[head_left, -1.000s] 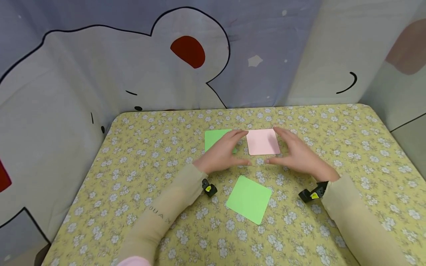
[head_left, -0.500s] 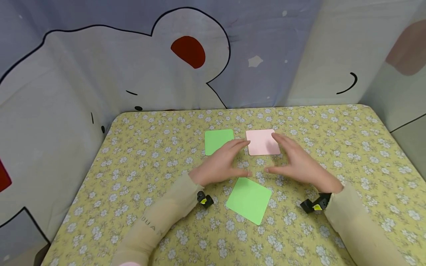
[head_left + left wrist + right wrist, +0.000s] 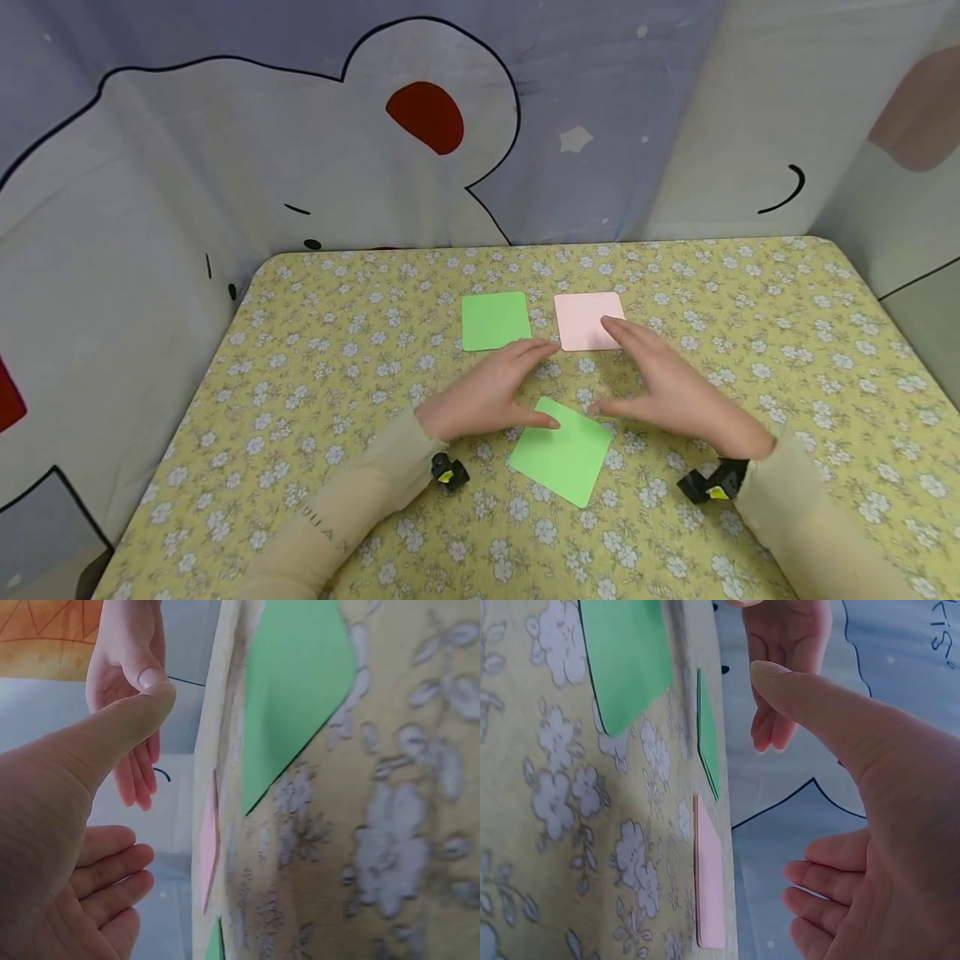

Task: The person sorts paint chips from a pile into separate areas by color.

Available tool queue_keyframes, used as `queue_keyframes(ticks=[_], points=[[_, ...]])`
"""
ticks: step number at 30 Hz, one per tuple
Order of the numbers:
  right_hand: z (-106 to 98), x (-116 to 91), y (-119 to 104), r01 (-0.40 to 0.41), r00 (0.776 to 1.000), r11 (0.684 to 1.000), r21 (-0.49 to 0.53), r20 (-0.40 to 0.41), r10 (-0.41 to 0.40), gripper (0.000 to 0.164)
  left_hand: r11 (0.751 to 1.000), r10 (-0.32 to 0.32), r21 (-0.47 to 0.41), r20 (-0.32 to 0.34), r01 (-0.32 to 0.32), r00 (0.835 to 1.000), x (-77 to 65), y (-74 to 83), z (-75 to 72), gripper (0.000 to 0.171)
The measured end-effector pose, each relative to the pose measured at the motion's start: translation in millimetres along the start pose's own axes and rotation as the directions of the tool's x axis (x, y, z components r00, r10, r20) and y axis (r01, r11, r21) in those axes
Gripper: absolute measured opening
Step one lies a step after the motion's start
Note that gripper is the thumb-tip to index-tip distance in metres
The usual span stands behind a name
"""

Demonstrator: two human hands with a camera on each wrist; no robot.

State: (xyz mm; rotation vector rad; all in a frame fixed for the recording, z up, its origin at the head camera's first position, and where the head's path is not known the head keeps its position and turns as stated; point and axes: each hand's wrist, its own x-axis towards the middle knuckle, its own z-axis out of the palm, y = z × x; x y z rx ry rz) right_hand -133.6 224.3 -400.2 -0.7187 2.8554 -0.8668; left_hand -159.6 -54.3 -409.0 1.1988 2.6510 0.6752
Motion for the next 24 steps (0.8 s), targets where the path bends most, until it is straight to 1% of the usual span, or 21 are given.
queue_keyframes(ticks=[5, 10, 19, 24], points=[[7, -6, -6, 0.004, 1.000, 1.000, -0.004, 0.021, -0.004, 0.119, 1.000, 0.015, -0.004, 0.027, -0.015, 1.000, -7.1, 0.5, 4.4, 0.102], [14, -10, -9, 0.019, 0.999, 1.000, -0.018, 0.033, -0.018, 0.121, 1.000, 0.029, -0.011, 0.038, -0.029, 0.999, -12.6, 1.5, 7.5, 0.103], [23, -16, -13, 0.057, 0.996, 0.998, -0.038, 0.064, -0.055, 0.123, 1.000, 0.013, -0.011, 0.077, -0.013, 0.997, -19.8, 1.7, 11.8, 0.107], [29, -20, -15, 0.069, 0.996, 0.997, -0.023, 0.065, -0.067, 0.122, 1.000, 0.018, -0.010, 0.096, -0.017, 0.995, -22.4, 1.5, 14.7, 0.111]])
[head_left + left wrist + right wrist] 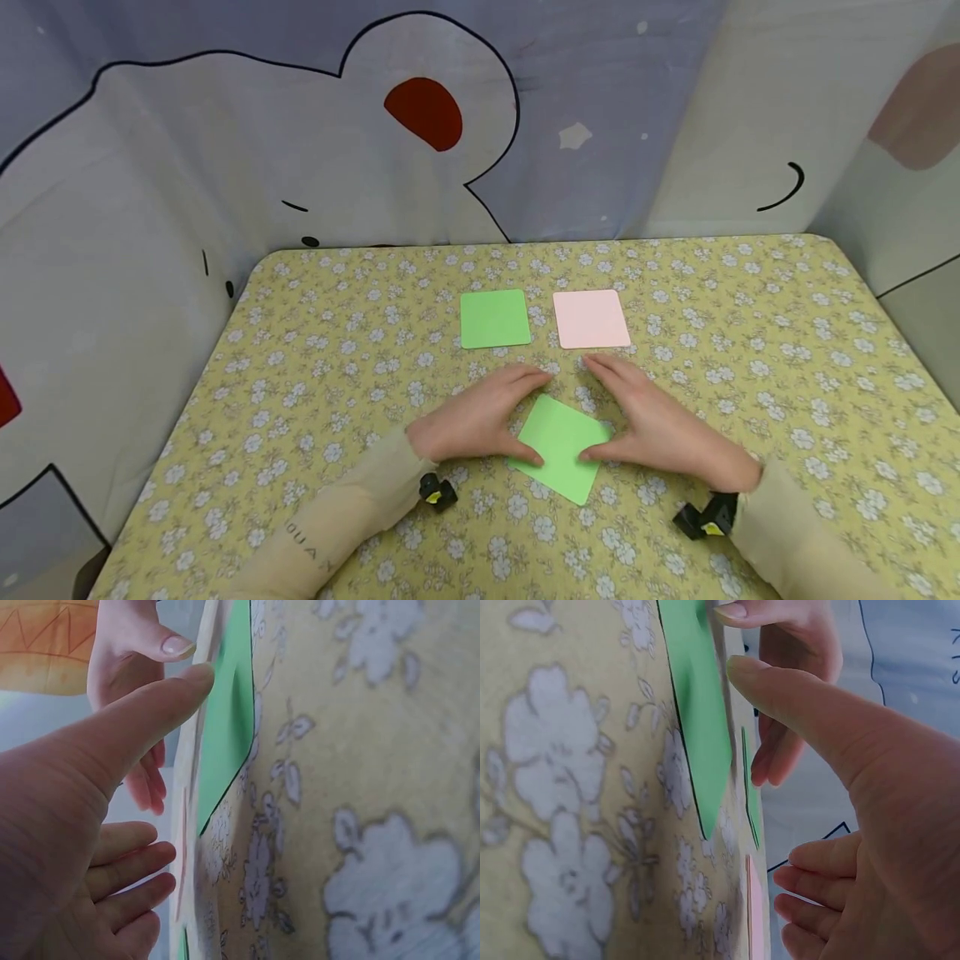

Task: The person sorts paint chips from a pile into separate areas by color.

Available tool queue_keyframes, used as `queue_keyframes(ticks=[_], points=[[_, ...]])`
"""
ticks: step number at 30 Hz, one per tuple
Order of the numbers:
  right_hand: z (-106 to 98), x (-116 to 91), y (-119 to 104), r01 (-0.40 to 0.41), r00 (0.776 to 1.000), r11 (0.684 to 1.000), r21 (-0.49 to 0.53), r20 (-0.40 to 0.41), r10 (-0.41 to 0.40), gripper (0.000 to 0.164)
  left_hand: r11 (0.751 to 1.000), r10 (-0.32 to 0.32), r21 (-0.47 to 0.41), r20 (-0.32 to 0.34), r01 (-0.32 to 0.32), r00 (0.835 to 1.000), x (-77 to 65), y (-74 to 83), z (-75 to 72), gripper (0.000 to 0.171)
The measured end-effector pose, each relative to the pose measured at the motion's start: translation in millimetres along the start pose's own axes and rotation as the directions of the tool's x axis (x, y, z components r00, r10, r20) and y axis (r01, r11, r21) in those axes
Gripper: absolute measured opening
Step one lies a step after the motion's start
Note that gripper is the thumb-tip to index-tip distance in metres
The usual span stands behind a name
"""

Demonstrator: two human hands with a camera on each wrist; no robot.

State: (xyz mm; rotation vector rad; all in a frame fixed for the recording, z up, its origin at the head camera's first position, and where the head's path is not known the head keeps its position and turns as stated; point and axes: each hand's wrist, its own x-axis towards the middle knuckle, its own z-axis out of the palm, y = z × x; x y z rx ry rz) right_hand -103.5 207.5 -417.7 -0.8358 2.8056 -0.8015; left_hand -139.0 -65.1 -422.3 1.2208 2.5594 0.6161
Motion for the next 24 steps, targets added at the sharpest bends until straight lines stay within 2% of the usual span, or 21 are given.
queue_keyframes(ticks=[5, 13, 19, 24], points=[[4, -4, -2, -0.008, 1.000, 1.000, 0.007, 0.024, 0.007, 0.122, 1.000, 0.002, -0.014, 0.026, -0.002, 1.000, -1.5, 0.8, 2.4, 0.113], [12, -8, -6, -0.015, 0.998, 1.000, 0.028, 0.064, 0.013, 0.118, 0.999, 0.044, -0.014, 0.053, -0.043, 0.998, -1.2, 0.2, 6.4, 0.113], [13, -10, -8, -0.026, 0.997, 0.999, 0.030, 0.074, 0.024, 0.116, 0.997, 0.070, -0.031, 0.043, -0.069, 0.997, -1.4, 1.3, 5.7, 0.107], [15, -10, -8, -0.011, 0.998, 0.999, 0.038, 0.061, 0.008, 0.114, 0.997, 0.065, -0.047, 0.019, -0.064, 0.998, -2.7, 1.7, 6.7, 0.106]])
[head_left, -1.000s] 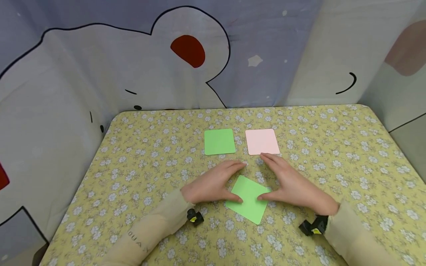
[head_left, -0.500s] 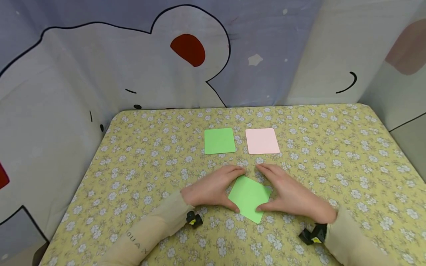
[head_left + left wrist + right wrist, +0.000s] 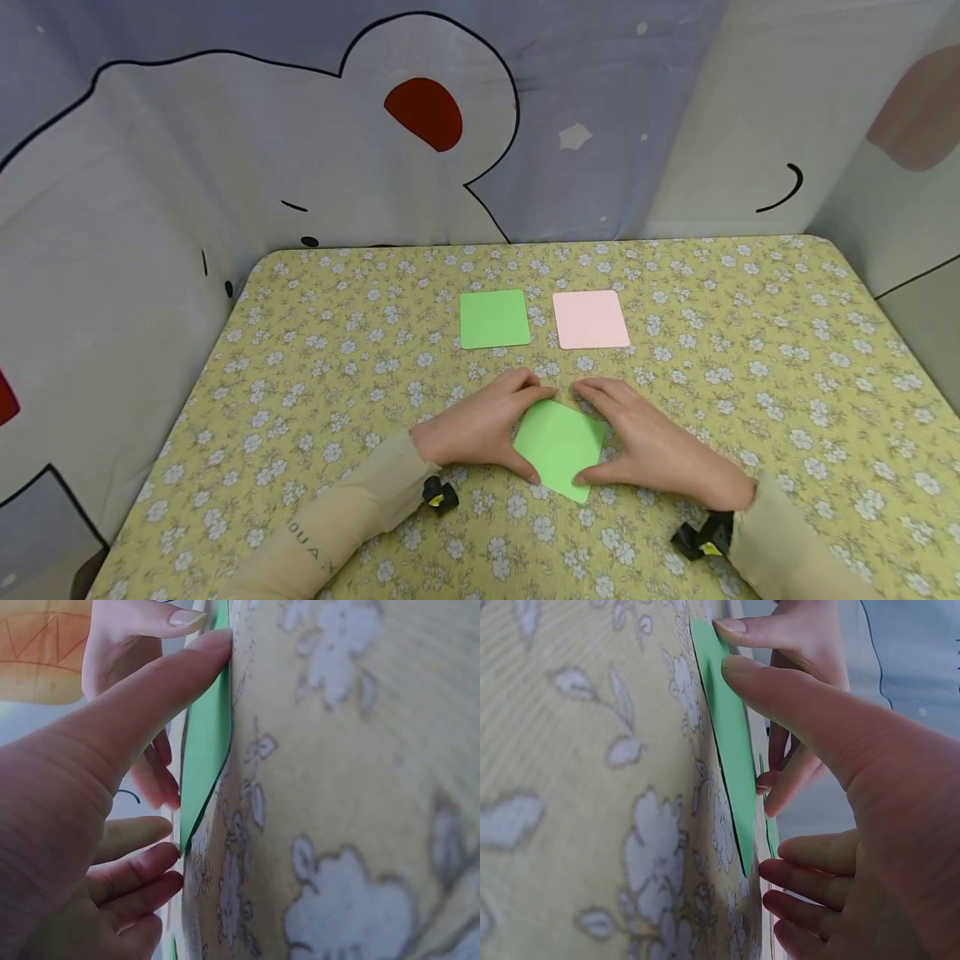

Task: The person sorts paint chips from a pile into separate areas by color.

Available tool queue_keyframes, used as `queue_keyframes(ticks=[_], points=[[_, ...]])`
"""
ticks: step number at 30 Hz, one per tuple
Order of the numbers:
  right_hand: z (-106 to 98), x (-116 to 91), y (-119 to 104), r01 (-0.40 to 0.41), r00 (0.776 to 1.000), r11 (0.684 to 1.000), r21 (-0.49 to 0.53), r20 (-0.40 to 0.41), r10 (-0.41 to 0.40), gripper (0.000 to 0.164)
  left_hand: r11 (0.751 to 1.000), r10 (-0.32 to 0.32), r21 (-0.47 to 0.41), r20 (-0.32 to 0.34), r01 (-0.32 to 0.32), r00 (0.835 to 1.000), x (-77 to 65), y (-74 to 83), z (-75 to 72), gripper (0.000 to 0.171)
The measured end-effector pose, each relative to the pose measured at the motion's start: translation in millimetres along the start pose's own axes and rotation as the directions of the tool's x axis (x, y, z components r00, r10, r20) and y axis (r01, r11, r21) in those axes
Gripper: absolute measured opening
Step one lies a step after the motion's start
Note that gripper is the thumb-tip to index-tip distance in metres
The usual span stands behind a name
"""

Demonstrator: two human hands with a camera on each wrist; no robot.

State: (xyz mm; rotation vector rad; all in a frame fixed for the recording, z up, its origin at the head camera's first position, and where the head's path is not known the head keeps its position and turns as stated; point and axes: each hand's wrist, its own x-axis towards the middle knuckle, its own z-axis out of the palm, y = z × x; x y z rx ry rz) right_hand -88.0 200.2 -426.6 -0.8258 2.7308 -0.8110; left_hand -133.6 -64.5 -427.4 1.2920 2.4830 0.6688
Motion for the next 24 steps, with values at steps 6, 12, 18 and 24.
queue_keyframes(ticks=[6, 12, 18, 24], points=[[2.1, 1.0, 0.2, 0.039, 0.999, 0.999, 0.003, -0.010, -0.039, 0.100, 1.000, -0.012, 0.003, -0.026, 0.012, 1.000, -1.1, -1.2, 1.6, 0.100], [3.0, 1.9, -1.3, 0.059, 0.998, 0.998, -0.008, -0.024, -0.059, 0.093, 0.999, -0.016, 0.034, -0.041, 0.018, 0.999, -0.5, -1.3, 1.7, 0.098], [3.1, 3.9, -2.8, 0.055, 0.997, 0.998, -0.029, -0.044, -0.056, 0.096, 0.997, -0.007, 0.073, -0.052, 0.010, 0.999, -0.7, 0.3, 0.9, 0.100], [3.0, 3.2, -4.7, 0.043, 0.999, 0.999, -0.016, -0.027, -0.043, 0.110, 0.997, -0.023, 0.074, -0.053, 0.027, 0.998, -1.2, -1.0, 2.0, 0.100]])
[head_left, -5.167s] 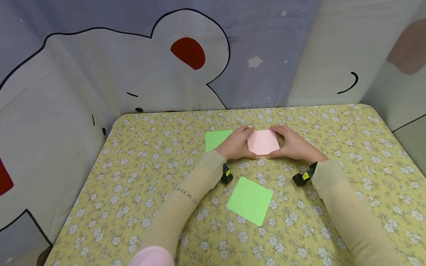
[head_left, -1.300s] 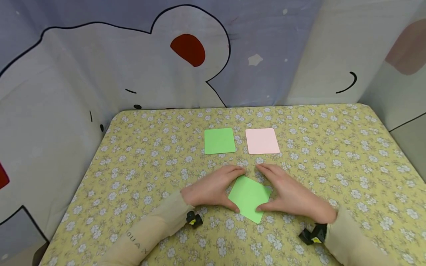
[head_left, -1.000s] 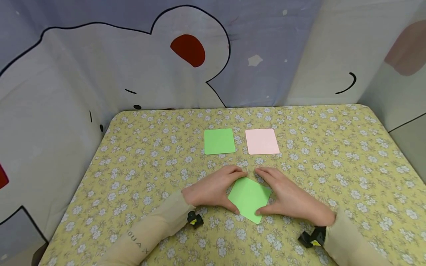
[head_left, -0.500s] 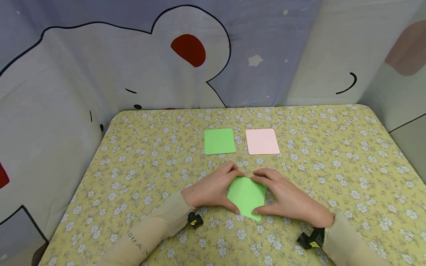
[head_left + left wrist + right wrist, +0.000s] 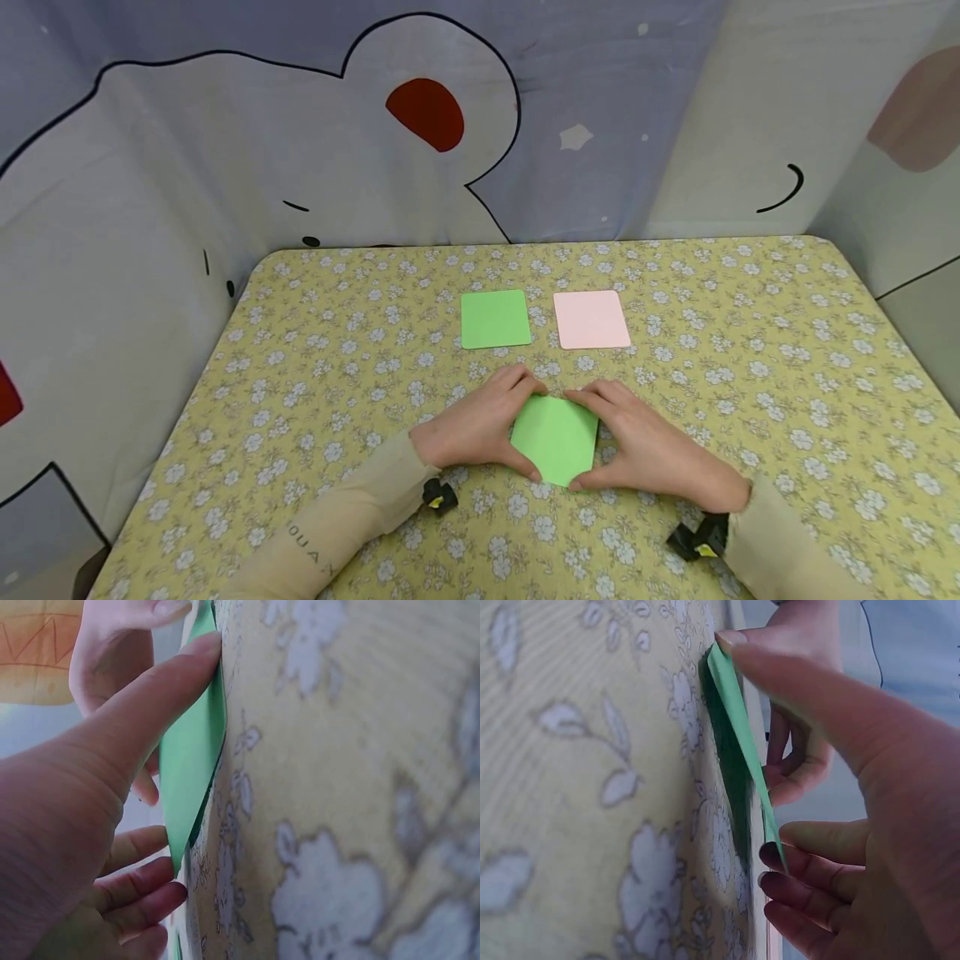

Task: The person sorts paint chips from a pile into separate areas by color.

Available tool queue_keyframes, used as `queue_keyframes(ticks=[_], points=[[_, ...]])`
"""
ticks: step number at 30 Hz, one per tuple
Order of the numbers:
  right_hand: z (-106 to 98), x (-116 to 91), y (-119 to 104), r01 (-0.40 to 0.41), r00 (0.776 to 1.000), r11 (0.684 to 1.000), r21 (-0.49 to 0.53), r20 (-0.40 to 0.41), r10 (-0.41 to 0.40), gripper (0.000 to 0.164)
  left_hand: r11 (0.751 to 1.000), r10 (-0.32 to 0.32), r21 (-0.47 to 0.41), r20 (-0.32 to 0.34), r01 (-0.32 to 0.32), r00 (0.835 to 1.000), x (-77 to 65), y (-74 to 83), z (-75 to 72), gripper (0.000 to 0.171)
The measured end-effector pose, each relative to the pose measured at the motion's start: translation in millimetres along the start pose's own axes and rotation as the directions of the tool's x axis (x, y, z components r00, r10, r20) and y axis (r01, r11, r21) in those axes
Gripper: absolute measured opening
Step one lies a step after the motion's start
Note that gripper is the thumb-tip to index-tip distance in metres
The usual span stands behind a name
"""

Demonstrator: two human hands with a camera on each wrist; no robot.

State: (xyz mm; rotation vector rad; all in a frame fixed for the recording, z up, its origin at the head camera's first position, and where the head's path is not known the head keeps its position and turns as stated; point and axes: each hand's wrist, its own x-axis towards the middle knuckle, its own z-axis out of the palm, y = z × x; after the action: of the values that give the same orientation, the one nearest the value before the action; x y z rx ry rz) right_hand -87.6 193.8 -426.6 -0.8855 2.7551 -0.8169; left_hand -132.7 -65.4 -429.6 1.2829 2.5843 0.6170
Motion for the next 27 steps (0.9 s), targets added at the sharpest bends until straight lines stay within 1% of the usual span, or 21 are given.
queue_keyframes(ticks=[3, 5, 11, 14, 17, 21, 27], points=[[-0.2, -0.6, -1.4, -0.003, 1.000, 1.000, 0.023, 0.012, 0.002, 0.117, 1.000, -0.005, -0.013, 0.003, 0.005, 1.000, -0.3, -0.7, 0.3, 0.099], [-0.1, -0.6, -2.2, 0.001, 1.000, 1.000, 0.028, 0.017, -0.001, 0.119, 1.000, -0.005, -0.018, 0.004, 0.005, 1.000, -0.4, -1.0, 0.4, 0.098], [0.7, 0.8, -1.7, 0.013, 1.000, 1.000, 0.021, 0.016, -0.013, 0.114, 1.000, -0.002, -0.020, 0.007, 0.003, 1.000, 0.3, -0.9, -0.2, 0.097], [1.1, 1.9, -0.4, 0.022, 1.000, 1.000, 0.015, 0.005, -0.022, 0.112, 1.000, -0.002, -0.020, 0.007, 0.002, 1.000, 0.7, -1.7, -0.5, 0.101], [1.2, 3.4, 0.8, 0.033, 0.999, 0.999, 0.003, -0.011, -0.033, 0.110, 1.000, -0.004, -0.018, 0.016, 0.004, 1.000, 0.5, -2.4, -1.0, 0.109], [0.4, 5.7, 2.0, 0.042, 0.999, 0.999, 0.005, -0.029, -0.042, 0.109, 0.999, -0.021, -0.032, 0.032, 0.022, 0.999, -0.3, -1.9, -2.2, 0.115], [-1.5, 9.1, 4.0, 0.048, 0.998, 0.999, 0.011, -0.032, -0.048, 0.109, 0.996, -0.062, -0.054, 0.034, 0.064, 0.997, -0.2, -2.1, -3.5, 0.116]])
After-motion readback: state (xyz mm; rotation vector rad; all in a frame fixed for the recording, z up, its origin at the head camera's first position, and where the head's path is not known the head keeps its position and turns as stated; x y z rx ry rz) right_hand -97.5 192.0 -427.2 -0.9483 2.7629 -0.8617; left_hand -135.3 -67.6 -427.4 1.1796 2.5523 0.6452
